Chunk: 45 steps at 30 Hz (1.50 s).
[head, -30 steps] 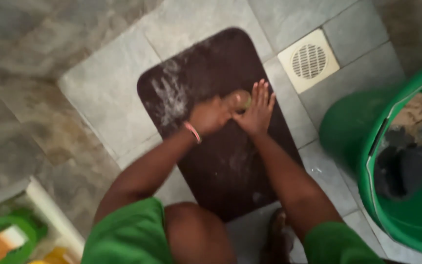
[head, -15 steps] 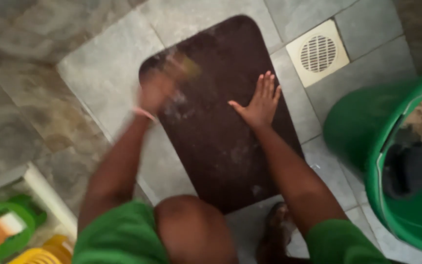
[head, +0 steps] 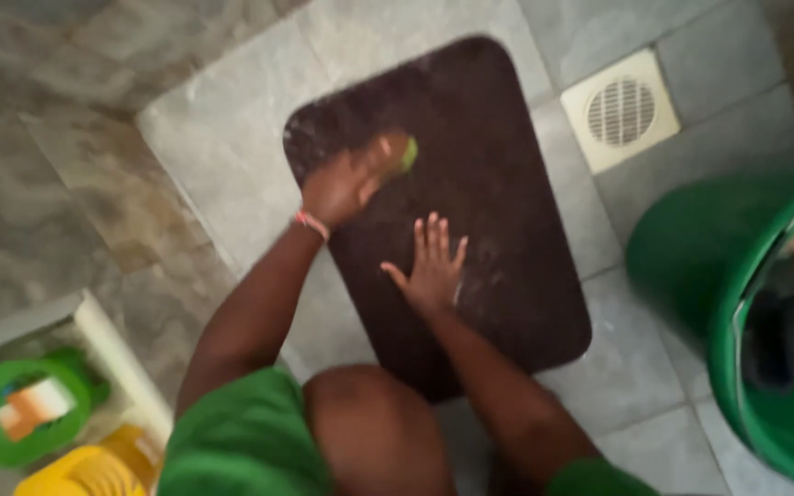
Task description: Scrubbing a brown floor rug with a brush and soapy water on a bathroom floor.
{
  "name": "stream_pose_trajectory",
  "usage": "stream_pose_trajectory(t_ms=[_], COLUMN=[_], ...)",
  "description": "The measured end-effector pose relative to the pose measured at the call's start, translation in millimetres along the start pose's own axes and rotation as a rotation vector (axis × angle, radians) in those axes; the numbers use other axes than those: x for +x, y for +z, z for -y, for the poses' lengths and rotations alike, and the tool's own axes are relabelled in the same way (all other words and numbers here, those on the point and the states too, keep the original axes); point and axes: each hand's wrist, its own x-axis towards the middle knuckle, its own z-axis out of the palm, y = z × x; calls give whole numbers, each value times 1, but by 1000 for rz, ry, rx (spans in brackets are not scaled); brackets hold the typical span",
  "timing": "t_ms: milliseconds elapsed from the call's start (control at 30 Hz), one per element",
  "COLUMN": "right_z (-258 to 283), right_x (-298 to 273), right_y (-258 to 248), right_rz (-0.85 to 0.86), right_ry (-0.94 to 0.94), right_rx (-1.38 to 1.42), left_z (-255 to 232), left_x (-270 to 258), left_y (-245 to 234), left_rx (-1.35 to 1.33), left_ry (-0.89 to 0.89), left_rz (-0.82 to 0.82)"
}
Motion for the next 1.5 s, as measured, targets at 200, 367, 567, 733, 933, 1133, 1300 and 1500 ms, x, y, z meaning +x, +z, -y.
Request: stream_pose_trajectory(t_ms=[200, 367, 567, 733, 933, 1133, 1300, 1500], right_z=[-8, -12, -12, -15, -14, -14, -14, -10], right_x=[-5, -17, -13, -15, -7, -17, -11, -12], right_y=[1, 5, -4, -1, 1, -4, -3, -7], right_rz=[56, -16, 23, 11, 70, 61, 0, 85], right_ry=[-16, -57, -23, -48, -12, -26, -35, 5], right_rx=[-22, 15, 10, 3, -31, -24, 5, 12], left_z=[42, 0, 7, 100, 29, 59, 0, -33], left_x=[14, 7, -52, -12, -34, -44, -3, -32], left_y=[9, -10, -8, -59, -18, -20, -69, -16], left_rx=[74, 126, -3, -29, 107, -186, -418, -202], left_ry=[-211, -277, -84, -283, 74, 339, -628, 276], left_rz=[-59, -60, 106, 285, -78, 76, 342, 481])
